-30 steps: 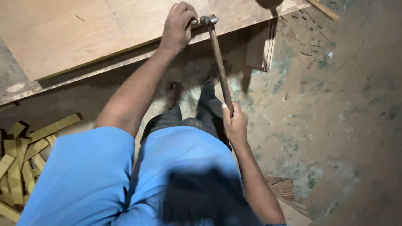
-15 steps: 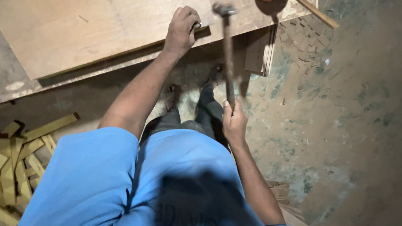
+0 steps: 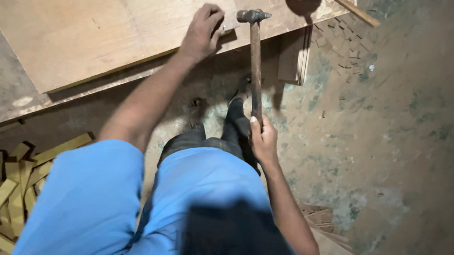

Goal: The person applies glue to the edge of a wood strip with a brush and nails it to a plywood board using a hammer and nails.

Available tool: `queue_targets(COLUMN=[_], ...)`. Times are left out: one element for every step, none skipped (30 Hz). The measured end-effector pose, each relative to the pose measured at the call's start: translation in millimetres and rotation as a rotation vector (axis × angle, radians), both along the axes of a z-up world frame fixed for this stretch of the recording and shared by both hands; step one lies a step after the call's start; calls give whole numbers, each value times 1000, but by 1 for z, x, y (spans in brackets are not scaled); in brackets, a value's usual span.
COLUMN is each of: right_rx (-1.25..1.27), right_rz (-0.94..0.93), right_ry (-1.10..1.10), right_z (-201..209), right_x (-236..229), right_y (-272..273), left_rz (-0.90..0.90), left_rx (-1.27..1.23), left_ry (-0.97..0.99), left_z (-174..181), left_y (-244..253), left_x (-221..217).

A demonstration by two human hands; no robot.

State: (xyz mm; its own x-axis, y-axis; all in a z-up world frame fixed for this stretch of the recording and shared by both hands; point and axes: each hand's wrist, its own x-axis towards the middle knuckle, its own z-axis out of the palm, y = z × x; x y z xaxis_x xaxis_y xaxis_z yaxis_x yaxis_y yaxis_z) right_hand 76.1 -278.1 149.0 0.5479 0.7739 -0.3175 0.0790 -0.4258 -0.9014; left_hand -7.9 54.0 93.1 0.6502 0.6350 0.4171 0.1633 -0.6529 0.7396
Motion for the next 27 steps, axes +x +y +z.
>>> queue_targets(right_rx=[12,-20,-50,-97,-134,-154,-174,-138,-99,-75,-64,-43,-22,-23,-23,-37,-19,-5,10,16,22,24,17,9,1,-2,-5], right_rz=[-11,-50,-88,-127,-171,-208,-244,-262,-280,-299,-344,-373,-402,-394,-385,-386,-364,-338,-312,-334,-357,-375,-390,-410,-429,-413,-397], right_ry=[122,305,488,678,756,830,905,998,1090,1185,1261,1331,1402,1400,1398,1394,1388,1376,1364,1370,1376,1385,1376,1373,1370,1361,1352], right_z=[7,12,16,22,27,30,32,35,37,41,45,46,49,52,53,55,54,53,54,55,57,59,59,60,60,60,60], right_x=[1,3,6,5,3,3,3,4,4,2,-2,-3,-6,-11,-18,-26,-34,-37,-41,-44,-48,-51,-52,-55,-57,-59,-60], right_y=[0,4,9,7,5,12,20,23,27,27,27,35,43,51,60,62,68,75,78,81,83,85,88,89,89,88,87], left_rz=[-56,-115,-172,-206,-240,-268,-265,-267,-270,-269,-269,-256,-247,-252,-257,-258,-258,-253,-251,-244,-237,-230,-224,-222,-215,-215,-216], left_rx=[167,341,517,538,558,596,575,545,516,514,512,524,520,523,525,507,489,470,469,479,490,515,540,563,552,539,527], left_ry=[103,202,298,343,387,429,415,397,380,368,356,342,330,315,301,312,324,332,338,341,345,350,355,365,359,354,348], left_z=[2,4,5,2,-2,-3,-6,-10,-14,-19,-23,-23,-23,-21,-20,-21,-22,-23,-23,-22,-20,-19,-18,-17,-17,-18,-18], left_y=[7,19,29,30,33,43,48,47,46,41,37,40,39,42,45,41,39,37,32,34,36,37,38,37,37,35,33], left_x=[-5,-10,-15,-20,-22,-23,-24,-22,-21,-22,-25,-26,-27,-25,-23,-24,-26,-26,-26,-25,-24,-24,-23,-24,-26,-26,-26])
